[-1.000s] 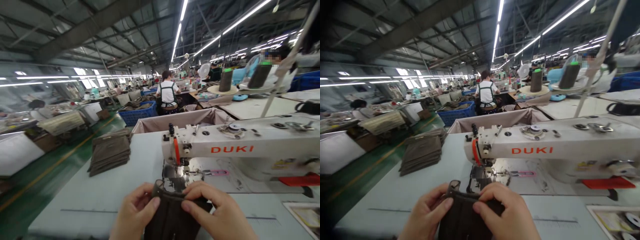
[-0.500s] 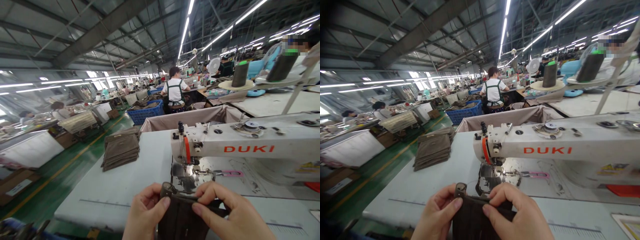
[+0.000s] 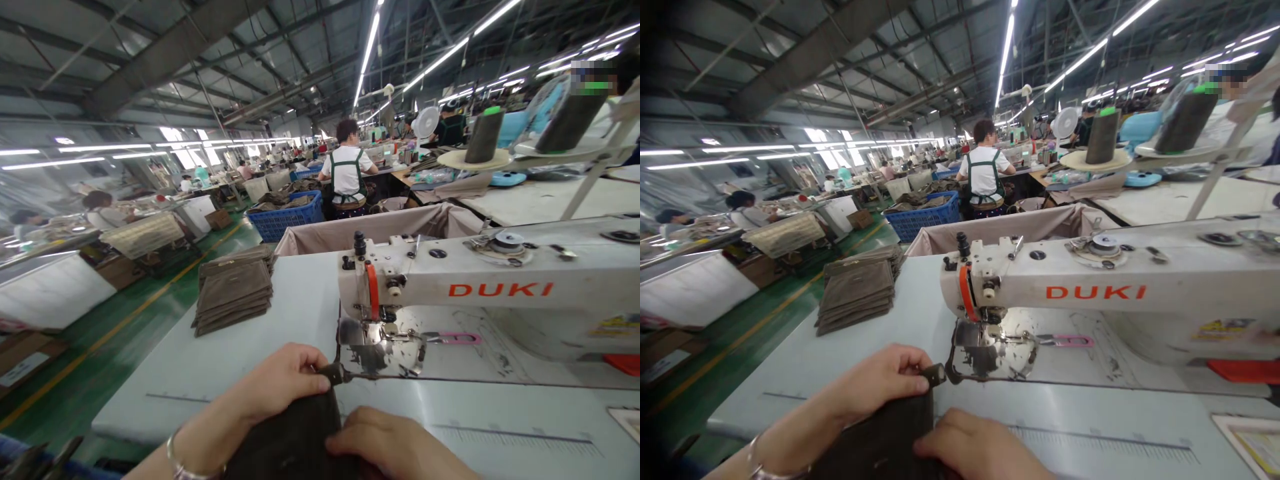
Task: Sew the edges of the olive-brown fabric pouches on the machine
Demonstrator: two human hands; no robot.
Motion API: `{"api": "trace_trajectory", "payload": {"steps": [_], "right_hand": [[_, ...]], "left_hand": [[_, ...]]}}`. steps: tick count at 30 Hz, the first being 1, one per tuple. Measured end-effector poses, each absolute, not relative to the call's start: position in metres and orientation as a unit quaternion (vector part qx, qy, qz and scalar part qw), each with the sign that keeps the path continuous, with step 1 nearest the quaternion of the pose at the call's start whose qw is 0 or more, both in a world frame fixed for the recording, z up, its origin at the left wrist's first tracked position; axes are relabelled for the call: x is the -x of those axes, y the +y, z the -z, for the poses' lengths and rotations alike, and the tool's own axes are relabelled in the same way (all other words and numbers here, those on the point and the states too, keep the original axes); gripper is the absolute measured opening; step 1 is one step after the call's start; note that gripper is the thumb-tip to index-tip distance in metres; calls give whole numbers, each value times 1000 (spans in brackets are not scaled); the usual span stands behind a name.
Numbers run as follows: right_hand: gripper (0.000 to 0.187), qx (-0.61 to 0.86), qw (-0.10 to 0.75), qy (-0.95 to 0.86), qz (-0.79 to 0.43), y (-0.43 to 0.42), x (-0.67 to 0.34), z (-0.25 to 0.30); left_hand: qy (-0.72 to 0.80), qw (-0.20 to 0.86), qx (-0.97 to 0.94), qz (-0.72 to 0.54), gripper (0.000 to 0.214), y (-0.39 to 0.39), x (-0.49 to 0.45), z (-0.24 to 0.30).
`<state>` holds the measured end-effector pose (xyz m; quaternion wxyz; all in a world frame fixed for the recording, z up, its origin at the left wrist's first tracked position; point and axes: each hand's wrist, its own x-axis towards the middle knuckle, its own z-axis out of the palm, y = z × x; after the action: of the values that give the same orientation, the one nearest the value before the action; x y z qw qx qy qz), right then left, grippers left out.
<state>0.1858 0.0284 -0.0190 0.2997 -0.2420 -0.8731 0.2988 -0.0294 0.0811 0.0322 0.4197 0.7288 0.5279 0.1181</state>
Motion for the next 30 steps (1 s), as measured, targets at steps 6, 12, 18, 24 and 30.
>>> {"api": "trace_trajectory", "payload": {"steps": [6,12,18,24,30], "right_hand": [[15,386,227,-894,-33,79,-173,59],[26,373,187,-908,-13,108,-206,57],[34,351,213,-912,-12,92,-224,75],[30,344,272,-898,-16,88,-223,75],[32,339,248,-907,-21,84,-222,72]], "left_hand": [[561,170,-794,-159,10,152,-8,19],[527,80,-825,-190,16,180,-42,47],[460,75,-859,-212,15,146,-30,56],[392,87,-890,-217,21,136,-27,52],[376,84,-893,-234,21,136,-27,54]]}}
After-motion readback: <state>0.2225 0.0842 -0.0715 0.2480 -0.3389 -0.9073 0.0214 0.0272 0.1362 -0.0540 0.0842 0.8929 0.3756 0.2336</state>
